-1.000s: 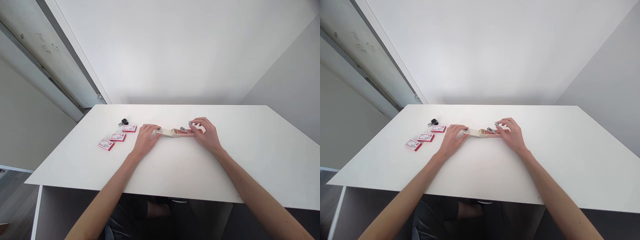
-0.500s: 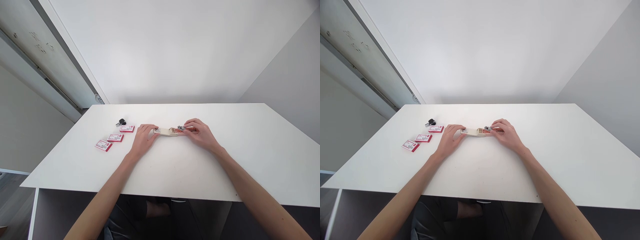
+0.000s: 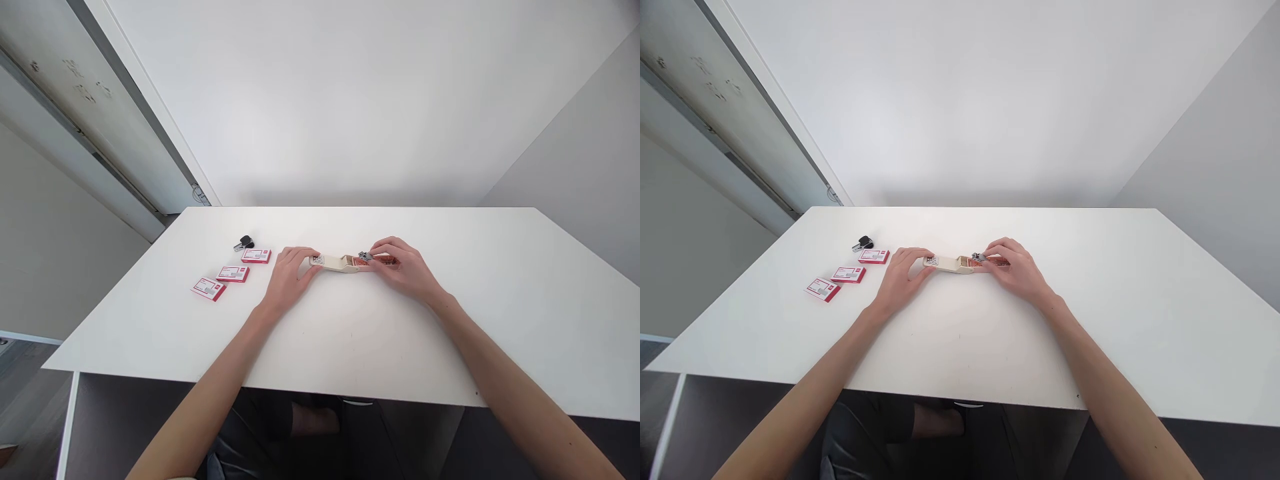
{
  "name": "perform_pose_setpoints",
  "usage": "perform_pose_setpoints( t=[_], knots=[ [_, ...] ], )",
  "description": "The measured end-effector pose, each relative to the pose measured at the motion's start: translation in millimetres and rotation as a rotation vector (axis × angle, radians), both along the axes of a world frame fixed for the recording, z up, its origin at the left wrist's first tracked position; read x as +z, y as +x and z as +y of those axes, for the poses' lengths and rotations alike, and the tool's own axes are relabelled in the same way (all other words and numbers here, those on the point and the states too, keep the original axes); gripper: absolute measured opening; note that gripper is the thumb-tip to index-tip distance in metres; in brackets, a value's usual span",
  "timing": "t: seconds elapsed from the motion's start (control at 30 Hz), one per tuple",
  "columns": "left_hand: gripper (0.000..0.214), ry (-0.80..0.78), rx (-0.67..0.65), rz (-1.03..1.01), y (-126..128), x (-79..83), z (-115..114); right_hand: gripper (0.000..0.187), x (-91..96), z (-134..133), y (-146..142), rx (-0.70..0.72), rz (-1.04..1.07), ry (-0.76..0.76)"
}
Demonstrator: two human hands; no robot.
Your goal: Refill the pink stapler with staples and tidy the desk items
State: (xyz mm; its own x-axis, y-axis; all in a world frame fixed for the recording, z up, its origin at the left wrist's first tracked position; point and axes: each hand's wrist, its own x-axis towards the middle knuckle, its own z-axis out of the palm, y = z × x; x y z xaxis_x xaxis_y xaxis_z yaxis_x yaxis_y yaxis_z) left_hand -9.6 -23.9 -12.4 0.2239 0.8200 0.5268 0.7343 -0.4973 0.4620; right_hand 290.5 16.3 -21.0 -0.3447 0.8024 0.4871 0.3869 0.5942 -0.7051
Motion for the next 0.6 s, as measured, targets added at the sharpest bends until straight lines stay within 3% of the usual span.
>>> perform_pose_setpoints(
  t=[0.4, 0.6],
  knots=[
    [0.022, 0.011, -0.002, 0.003, 0.5, -1.0, 0.8, 0.016, 4.3, 4.5, 5.6, -0.055, -0.029, 0.009],
    [0.022, 0.019, -0.006, 0.003, 0.8, -0.2, -0.1, 0.018, 4.6, 5.4, 11.3, -0.080, -0.234, 0.128]
  ],
)
